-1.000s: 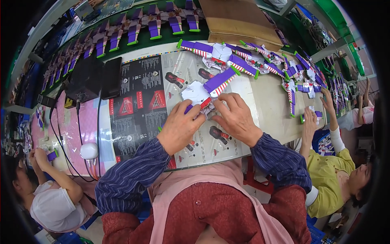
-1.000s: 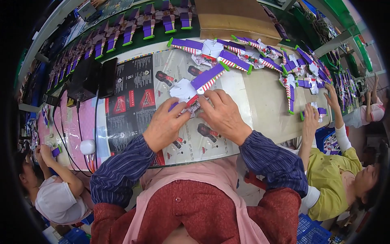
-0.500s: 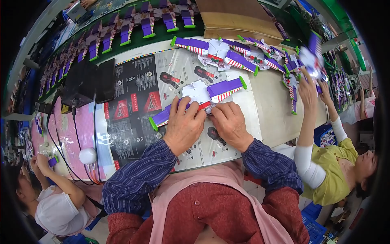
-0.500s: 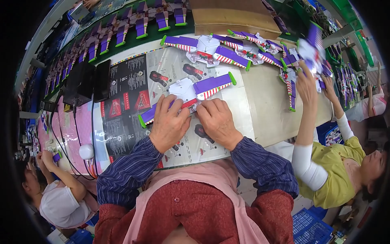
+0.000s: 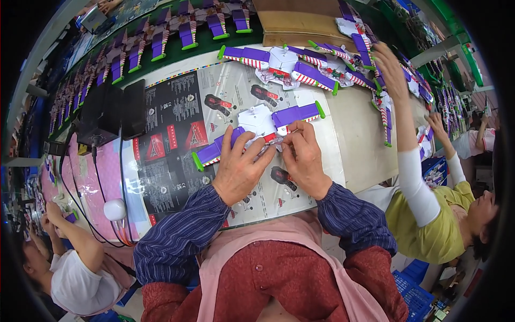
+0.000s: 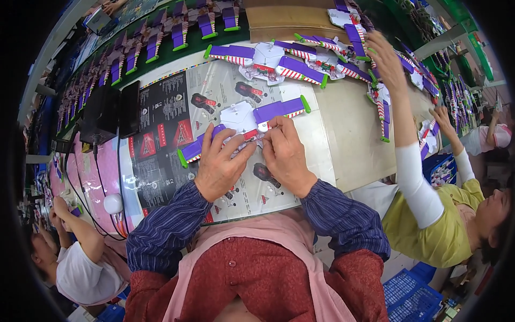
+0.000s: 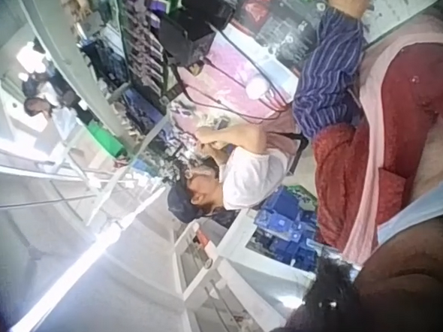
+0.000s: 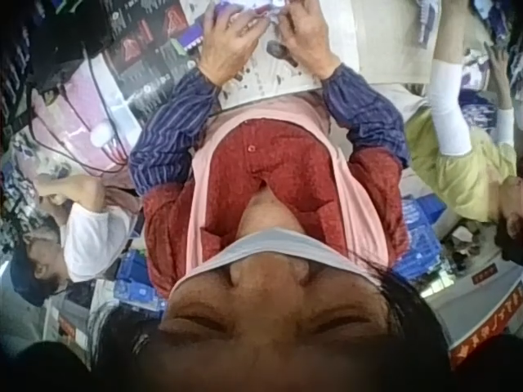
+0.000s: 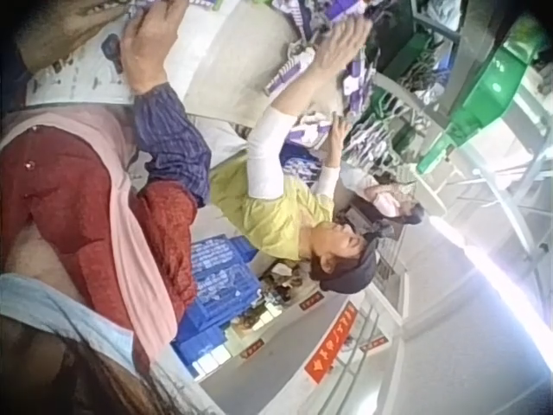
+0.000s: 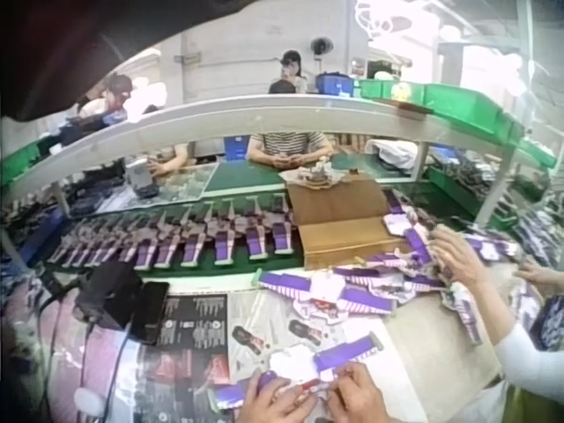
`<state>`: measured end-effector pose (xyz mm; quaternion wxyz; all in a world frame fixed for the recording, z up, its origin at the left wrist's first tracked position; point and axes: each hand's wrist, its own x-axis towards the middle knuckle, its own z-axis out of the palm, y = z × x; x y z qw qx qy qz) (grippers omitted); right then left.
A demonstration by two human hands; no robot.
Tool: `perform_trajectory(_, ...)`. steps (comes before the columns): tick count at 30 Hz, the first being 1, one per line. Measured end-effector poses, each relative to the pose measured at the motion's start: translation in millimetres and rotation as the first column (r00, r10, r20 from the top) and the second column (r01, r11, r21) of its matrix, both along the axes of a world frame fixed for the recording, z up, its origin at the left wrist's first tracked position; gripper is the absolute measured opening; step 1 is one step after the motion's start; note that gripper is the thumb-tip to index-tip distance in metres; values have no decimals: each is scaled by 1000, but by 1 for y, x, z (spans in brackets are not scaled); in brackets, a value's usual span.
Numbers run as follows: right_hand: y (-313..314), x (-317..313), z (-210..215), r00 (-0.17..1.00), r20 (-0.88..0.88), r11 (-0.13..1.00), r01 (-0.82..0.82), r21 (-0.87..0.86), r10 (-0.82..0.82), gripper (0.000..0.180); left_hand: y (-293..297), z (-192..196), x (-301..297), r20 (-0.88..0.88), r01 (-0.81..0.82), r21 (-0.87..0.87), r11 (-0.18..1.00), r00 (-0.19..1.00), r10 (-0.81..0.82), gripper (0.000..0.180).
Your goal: The person assembles toy wings by snapping wing components onto central body pieces by hand and setting the assembled units onto the workbench.
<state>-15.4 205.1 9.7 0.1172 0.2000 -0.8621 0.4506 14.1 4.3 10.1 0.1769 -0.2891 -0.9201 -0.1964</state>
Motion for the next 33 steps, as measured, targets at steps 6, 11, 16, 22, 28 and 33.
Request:
perform_trajectory(6, 1, -6, 6, 999, -33, 996, -12, 86, 15, 13, 7, 3, 1, 2, -35, -43, 998, 999, 35, 40)
perform_trajectory(11, 11, -10, 4, 976, 208, 992, -45, -118, 69, 14, 9, 1, 4, -24, -64, -116, 991, 998, 62, 53)
perform_trajectory(16, 13, -15, 5, 993, 121, 999, -20, 50, 14, 11, 14, 0, 3, -22, -66, -116, 991, 998, 64, 52)
perform_trajectory(22, 9, -13, 13, 997, -46, 976, 74, 207, -66, 18, 19, 1, 0, -17, -87, -108, 990, 996, 86, 49)
perform_trajectory(28, 15, -9, 6, 995, -100, 948, 57, 313, -27, 17, 21, -3, 10, 31, -118, -143, 983, 992, 123, 42)
perform_trajectory(33, 23, -11, 10, 987, -163, 921, 70, 384, -7, 7, 36, -2, 11, -19, -130, -99, 987, 992, 128, 33)
